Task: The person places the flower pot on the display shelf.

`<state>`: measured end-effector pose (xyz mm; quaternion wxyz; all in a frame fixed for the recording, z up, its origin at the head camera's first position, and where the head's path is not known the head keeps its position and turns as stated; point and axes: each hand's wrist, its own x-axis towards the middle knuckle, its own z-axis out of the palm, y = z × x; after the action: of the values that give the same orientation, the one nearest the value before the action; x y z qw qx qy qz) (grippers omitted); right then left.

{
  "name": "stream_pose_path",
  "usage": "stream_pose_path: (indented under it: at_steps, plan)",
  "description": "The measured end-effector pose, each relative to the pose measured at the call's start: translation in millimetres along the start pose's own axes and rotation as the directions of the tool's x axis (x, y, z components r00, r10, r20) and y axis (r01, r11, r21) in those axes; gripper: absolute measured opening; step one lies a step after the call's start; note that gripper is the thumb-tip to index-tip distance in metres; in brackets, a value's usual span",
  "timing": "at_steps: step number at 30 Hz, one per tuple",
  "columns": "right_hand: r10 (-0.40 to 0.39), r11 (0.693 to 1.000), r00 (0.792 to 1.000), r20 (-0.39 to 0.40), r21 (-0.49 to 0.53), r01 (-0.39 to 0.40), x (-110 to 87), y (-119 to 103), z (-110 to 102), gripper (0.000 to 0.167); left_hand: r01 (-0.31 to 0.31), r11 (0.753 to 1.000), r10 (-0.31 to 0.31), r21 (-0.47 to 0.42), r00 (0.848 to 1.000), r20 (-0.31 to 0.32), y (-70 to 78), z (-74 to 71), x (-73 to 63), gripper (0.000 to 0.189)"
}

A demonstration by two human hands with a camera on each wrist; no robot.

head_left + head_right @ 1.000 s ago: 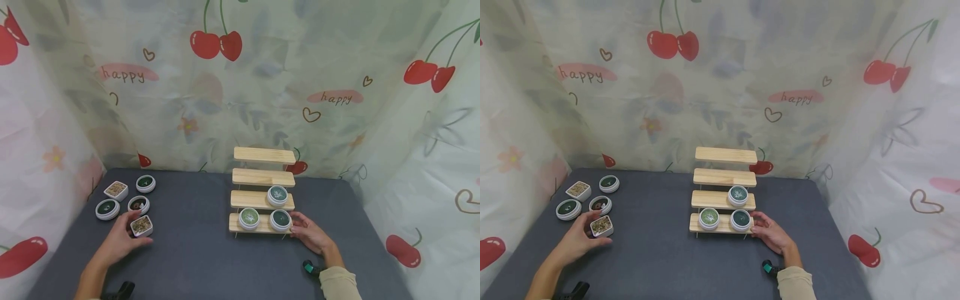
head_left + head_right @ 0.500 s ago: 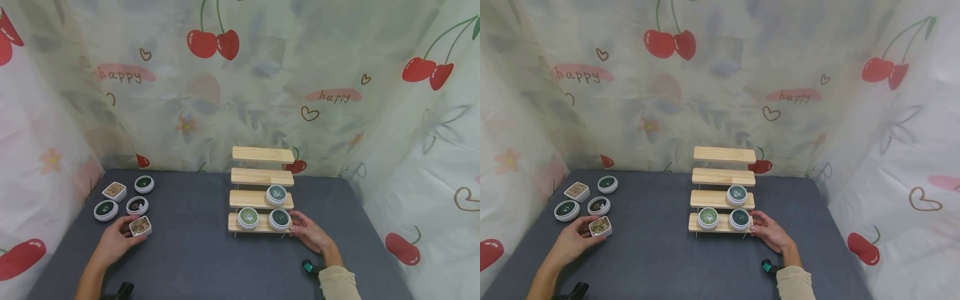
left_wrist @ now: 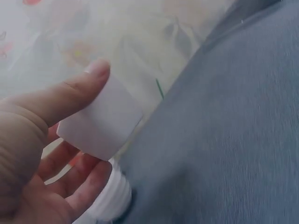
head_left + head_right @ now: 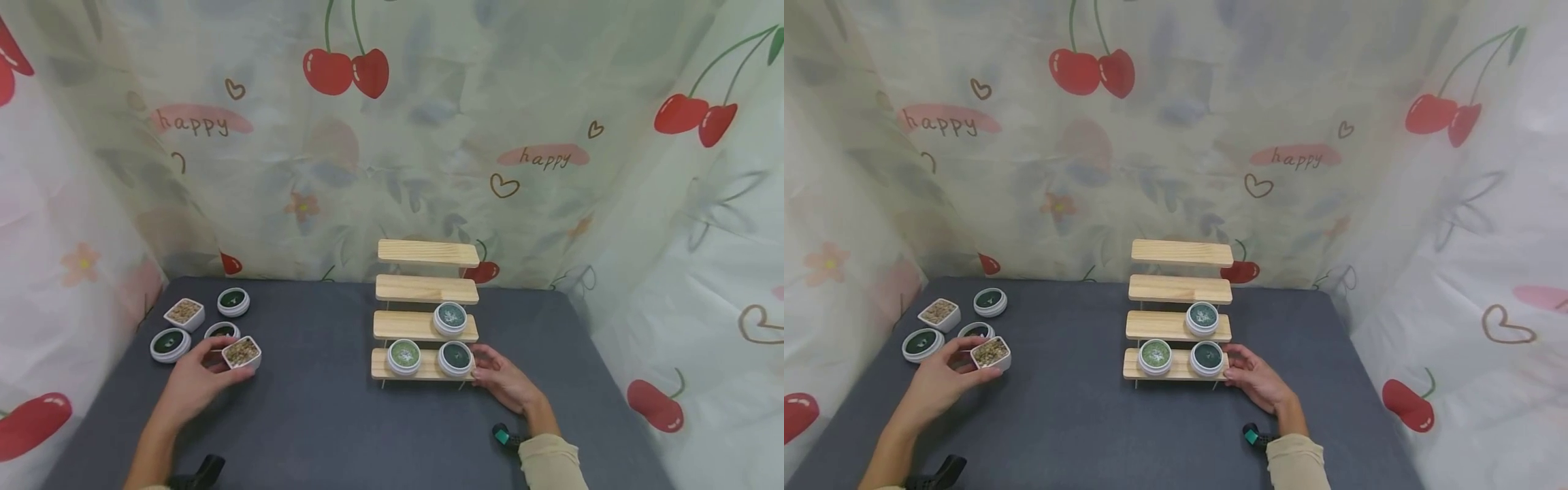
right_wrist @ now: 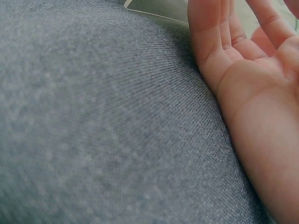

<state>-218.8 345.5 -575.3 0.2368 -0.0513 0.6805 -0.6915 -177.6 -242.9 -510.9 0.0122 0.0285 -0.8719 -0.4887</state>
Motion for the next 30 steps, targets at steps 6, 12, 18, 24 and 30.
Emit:
stream_pose_path:
  at_steps: [6,12,18,24,30]
  plan:
    - [0.009,1.0,1.0,-0.008,0.021,-0.009,-2.7,2,2,0.042,-0.047,0.998,0.047,-0.046,0.999,0.0,23.7,14.9,7.3,0.071]
    - [-0.02,1.0,1.0,0.018,0.008,0.019,-1.6,0,2,0.04,-0.036,0.992,0.034,-0.119,0.999,-0.015,43.5,34.1,17.8,0.076]
    - [-0.024,1.0,1.0,0.013,0.016,0.023,1.5,-1,1,0.04,-0.024,0.984,0.023,-0.175,1.0,-0.006,68.4,44.3,26.8,0.072]
    - [-0.024,1.0,0.999,0.022,0.013,0.024,2.0,1,0,0.04,-0.093,0.964,0.098,-0.248,0.995,0.007,92.2,56.0,31.7,0.063]
    - [-0.024,1.0,0.999,0.027,0.02,0.023,2.0,3,-1,0.041,-0.15,0.953,0.156,-0.263,0.988,0.002,114.2,74.7,41.3,0.063]
